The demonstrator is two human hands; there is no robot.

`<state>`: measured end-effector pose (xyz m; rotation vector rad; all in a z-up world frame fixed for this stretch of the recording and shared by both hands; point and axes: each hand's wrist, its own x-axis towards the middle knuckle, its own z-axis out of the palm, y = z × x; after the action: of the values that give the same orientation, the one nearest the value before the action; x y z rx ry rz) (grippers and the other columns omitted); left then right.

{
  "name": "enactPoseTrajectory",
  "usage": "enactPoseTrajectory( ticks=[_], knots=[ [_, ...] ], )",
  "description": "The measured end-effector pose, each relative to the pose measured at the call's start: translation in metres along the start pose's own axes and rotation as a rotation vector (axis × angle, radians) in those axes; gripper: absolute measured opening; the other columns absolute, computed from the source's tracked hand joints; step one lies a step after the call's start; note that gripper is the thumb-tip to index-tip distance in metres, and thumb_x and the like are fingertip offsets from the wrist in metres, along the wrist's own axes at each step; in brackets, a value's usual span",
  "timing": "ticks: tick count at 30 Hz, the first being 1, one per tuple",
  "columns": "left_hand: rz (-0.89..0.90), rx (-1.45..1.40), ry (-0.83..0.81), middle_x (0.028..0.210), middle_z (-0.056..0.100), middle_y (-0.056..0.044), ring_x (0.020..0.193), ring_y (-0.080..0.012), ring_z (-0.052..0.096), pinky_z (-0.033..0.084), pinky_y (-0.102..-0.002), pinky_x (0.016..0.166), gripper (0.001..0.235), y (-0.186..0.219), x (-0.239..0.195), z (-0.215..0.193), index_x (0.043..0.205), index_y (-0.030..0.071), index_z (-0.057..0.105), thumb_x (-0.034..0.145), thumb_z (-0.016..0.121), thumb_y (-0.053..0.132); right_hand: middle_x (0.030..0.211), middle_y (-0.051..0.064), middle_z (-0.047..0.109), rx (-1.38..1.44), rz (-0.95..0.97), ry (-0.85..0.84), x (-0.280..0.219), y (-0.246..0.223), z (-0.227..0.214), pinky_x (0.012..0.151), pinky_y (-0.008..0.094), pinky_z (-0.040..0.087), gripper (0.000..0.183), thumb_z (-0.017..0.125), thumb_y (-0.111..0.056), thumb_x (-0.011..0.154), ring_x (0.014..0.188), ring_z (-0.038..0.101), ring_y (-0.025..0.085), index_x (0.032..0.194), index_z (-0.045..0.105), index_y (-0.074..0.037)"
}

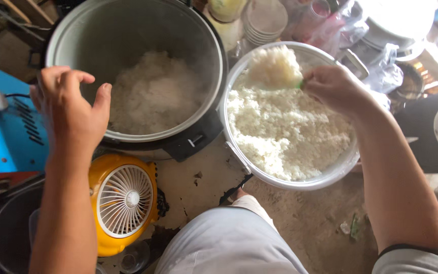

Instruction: The person scoops cooked rice from one large pot into another larger pot using a green plastic spoon, repeatedly transferring small portions of rice by hand.

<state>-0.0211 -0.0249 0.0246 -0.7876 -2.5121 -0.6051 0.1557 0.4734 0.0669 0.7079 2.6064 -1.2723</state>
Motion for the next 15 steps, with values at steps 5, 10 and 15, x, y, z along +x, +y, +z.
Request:
enactPoseTrajectory(
  ticks=[5,10,15],
  knots=[
    [-0.146,-0.056,0.108,0.132,0.051,-0.016,0.134,-0.0351,0.048,0.034,-0.052,0.114,0.029,-0.015,-0.025,0.015,0.111,0.006,0.059,0.103,0.081,0.023,0.075,0.005,0.063,-0.22,-0.224,0.044,0.015,-0.104,0.041,0.052,0.03,0.046,0.02,0.066,-0.02,0.098,0.062,0.056,0.013,0.104,0.073,-0.002],
    [-0.148,-0.137,0.24,0.138,0.045,-0.02,0.137,-0.0372,0.044,0.034,-0.053,0.116,0.03,-0.01,-0.026,0.025,0.121,0.005,0.059,0.113,0.074,0.029,0.092,0.012,0.071,-0.534,-0.406,0.104,0.01,-0.178,0.13,0.059,0.041,0.057,0.03,0.056,-0.011,0.095,0.072,0.069,0.024,0.123,0.066,-0.009],
    [-0.14,-0.235,0.239,0.142,0.044,-0.018,0.14,-0.0353,0.043,0.035,-0.054,0.12,0.03,-0.003,-0.026,0.023,0.126,0.005,0.057,0.118,0.065,0.033,0.113,0.017,0.071,-0.825,-0.489,0.288,-0.007,-0.168,0.123,0.072,0.049,0.057,0.038,0.055,-0.013,0.094,0.09,0.071,0.034,0.132,0.061,-0.01]
  ],
)
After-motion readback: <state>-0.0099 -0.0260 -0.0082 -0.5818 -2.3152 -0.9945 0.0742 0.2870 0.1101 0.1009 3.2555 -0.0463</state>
